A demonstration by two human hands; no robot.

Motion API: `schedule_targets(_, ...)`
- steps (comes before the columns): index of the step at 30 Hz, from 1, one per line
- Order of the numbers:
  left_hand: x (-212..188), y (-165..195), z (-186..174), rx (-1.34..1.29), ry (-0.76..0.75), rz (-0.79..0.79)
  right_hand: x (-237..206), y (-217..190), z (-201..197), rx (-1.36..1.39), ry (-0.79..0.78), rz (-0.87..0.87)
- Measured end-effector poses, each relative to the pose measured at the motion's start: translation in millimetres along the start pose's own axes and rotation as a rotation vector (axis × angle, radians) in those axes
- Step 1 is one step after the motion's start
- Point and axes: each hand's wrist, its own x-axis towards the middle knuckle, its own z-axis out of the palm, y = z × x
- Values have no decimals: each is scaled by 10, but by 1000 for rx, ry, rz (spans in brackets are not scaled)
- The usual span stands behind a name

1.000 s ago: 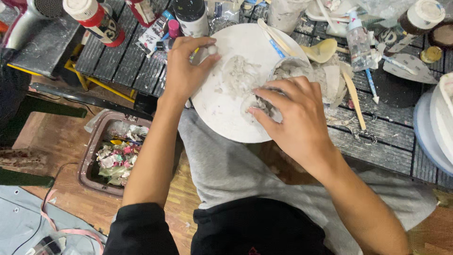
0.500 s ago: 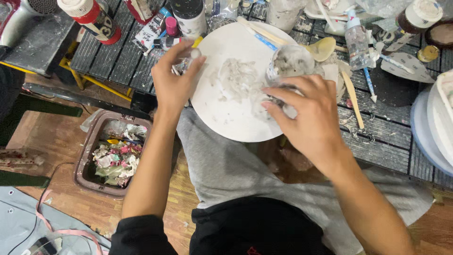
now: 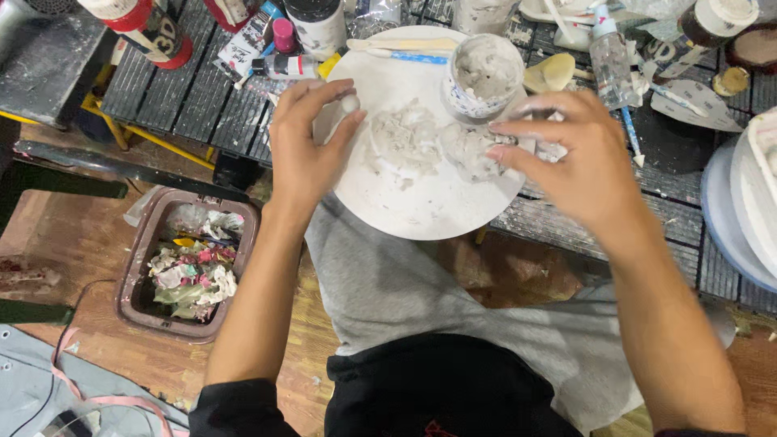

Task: The person shapes a small piece of clay into a ball, attaches a smaller piece to it, and uses a wooden stick to refine the shape. The person then uses a hair dryer to dry the clay piece.

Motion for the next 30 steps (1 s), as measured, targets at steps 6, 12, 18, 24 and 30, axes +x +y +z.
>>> schedule_targets(6, 19, -22, 47, 17, -62, 18, 141, 206, -112, 95, -72, 54)
schedule_targets(12, -318, 321, -101, 104, -9, 45, 115, 243, -69, 163, -23, -4)
schedule_targets(18, -591, 626, 124, 22, -89, 202, 166, 164, 69, -42, 13, -169)
schedule_targets(24, -617, 947, 432, -74, -220, 268, 265, 112, 28, -230, 13, -288)
schedule_targets(30, -608, 965, 592, 6, -248, 311, 311, 157, -67, -226, -35, -324)
